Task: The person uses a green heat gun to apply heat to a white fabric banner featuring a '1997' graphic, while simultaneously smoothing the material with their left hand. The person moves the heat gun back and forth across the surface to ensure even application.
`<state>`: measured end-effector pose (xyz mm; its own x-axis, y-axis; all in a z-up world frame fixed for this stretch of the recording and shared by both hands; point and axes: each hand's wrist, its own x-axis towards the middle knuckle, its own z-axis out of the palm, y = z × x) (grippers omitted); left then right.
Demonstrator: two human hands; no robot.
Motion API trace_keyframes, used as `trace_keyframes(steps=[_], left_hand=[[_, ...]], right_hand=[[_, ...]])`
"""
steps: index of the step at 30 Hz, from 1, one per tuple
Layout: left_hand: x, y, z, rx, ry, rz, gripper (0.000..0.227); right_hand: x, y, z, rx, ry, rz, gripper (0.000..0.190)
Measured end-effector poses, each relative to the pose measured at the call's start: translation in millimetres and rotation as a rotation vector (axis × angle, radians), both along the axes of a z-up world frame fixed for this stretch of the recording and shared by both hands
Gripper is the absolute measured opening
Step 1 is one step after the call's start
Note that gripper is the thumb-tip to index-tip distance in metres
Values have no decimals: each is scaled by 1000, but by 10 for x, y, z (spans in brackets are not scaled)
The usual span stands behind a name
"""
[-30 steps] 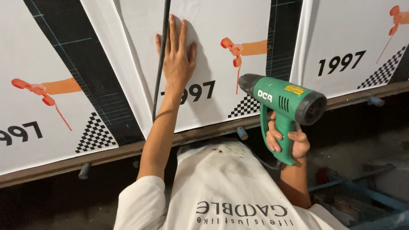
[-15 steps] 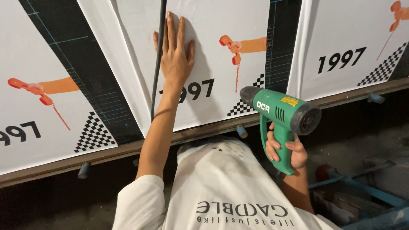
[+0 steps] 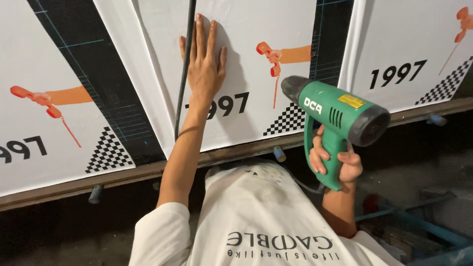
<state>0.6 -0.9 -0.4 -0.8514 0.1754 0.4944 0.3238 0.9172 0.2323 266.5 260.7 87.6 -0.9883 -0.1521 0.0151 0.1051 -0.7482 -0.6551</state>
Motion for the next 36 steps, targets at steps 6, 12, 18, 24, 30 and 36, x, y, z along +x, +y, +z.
trace_keyframes(steps=[6, 12, 18, 24, 30, 36], left_hand=[[2, -10, -15, 91, -25, -51, 53], [6, -24, 22, 85, -53, -88, 55], [40, -25, 92, 100, -47, -103, 54], [32, -12, 77, 18, -43, -95, 54], [22, 11, 130, -89, 46, -143, 54], [10, 227, -2, -84, -7, -258, 59]], right_hand=[[-194, 9, 57, 8, 55, 21, 54], [-422, -44, 135, -24, 98, 86, 55], [-604, -39, 176, -9, 121, 107, 55], [-616, 130, 177, -12, 153, 101, 56], [-473, 364, 147, 8, 143, 97, 57], [-320, 452, 202, 24, 76, 74, 53]])
